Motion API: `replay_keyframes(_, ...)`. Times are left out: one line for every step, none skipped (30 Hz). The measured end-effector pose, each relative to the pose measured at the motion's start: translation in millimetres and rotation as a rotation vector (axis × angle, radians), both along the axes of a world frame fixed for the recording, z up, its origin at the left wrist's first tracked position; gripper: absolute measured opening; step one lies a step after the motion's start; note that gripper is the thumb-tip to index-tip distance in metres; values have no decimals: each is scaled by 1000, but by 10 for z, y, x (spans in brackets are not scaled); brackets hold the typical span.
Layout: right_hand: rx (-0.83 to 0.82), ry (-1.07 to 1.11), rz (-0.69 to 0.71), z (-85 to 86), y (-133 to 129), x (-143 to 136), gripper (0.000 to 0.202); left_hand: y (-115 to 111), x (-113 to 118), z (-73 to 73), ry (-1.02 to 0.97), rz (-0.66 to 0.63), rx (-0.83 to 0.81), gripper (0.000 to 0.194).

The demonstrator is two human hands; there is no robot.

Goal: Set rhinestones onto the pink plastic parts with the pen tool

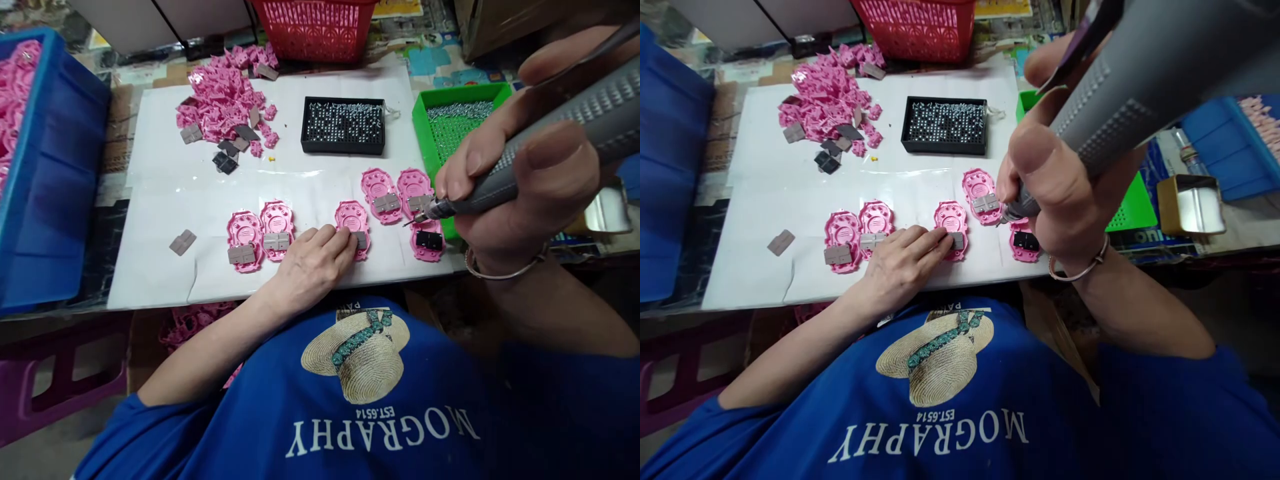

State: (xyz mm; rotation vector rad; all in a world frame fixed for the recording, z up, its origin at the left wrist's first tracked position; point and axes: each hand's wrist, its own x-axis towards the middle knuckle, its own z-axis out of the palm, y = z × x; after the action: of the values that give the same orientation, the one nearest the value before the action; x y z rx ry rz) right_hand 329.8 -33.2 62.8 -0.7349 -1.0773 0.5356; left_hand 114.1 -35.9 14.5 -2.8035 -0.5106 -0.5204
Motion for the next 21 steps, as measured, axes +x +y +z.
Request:
replay_keyframes(66,-10,-20,0,14,-19,38,1,1,-1,3,0,-3,25)
replay_keyframes(119,-19,-28,3,24,-41,34,1,2,-2,7,1,-6,25)
replay_keyframes(139,-25,-8,9,27,-67,32,1,3,-3,10,2,-8,25)
replay_keyframes(142,-21,19,17,25,-95,30,1,4,-5,12,2,-10,26)
replay_keyframes(132,-13,49,27,18,-124,28,1,5,-7,13,2,-13,25)
replay_keyframes(112,-5,79,38,7,-153,27,1,6,-10,14,2,-18,25)
replay_keyframes(85,0,108,48,-5,-180,27,1,7,-14,14,1,-23,24)
replay_keyframes(59,-1,137,55,-16,-206,27,0,9,-17,14,1,-25,24)
replay_keyframes(42,-3,156,56,-23,-228,29,0,10,-21,15,4,-25,23)
replay_keyframes(27,-6,172,50,-24,-246,30,-1,12,-24,15,6,-24,23)
replay_keyframes(25,-8,187,35,-18,-262,30,-1,14,-26,15,9,-21,23)
replay_keyframes(32,-12,204,13,-6,-275,30,-1,15,-27,14,12,-17,23)
replay_keyframes(47,-11,210,-16,12,-287,30,-1,15,-27,14,15,-14,22)
replay_keyframes(62,-8,211,-50,33,-299,30,-1,15,-26,14,16,-12,22)
replay_keyframes(68,-4,213,-85,56,-310,30,-1,15,-24,15,16,-9,22)
replay_keyframes(66,0,215,-120,77,-321,30,-1,14,-21,17,16,-7,22)
replay_keyframes(58,4,214,-150,97,-332,30,-1,13,-17,19,16,-7,22)
replay_keyframes(45,4,216,-175,112,-342,30,-1,11,-13,20,14,-7,22)
replay_keyframes(45,3,218,-194,125,-351,30,-1,10,-10,20,14,-9,22)
replay_keyframes(54,-1,222,-208,134,-358,31,-1,9,-9,18,15,-12,22)
replay_keyframes(65,-6,224,-217,141,-364,31,-1,8,-8,18,17,-14,22)
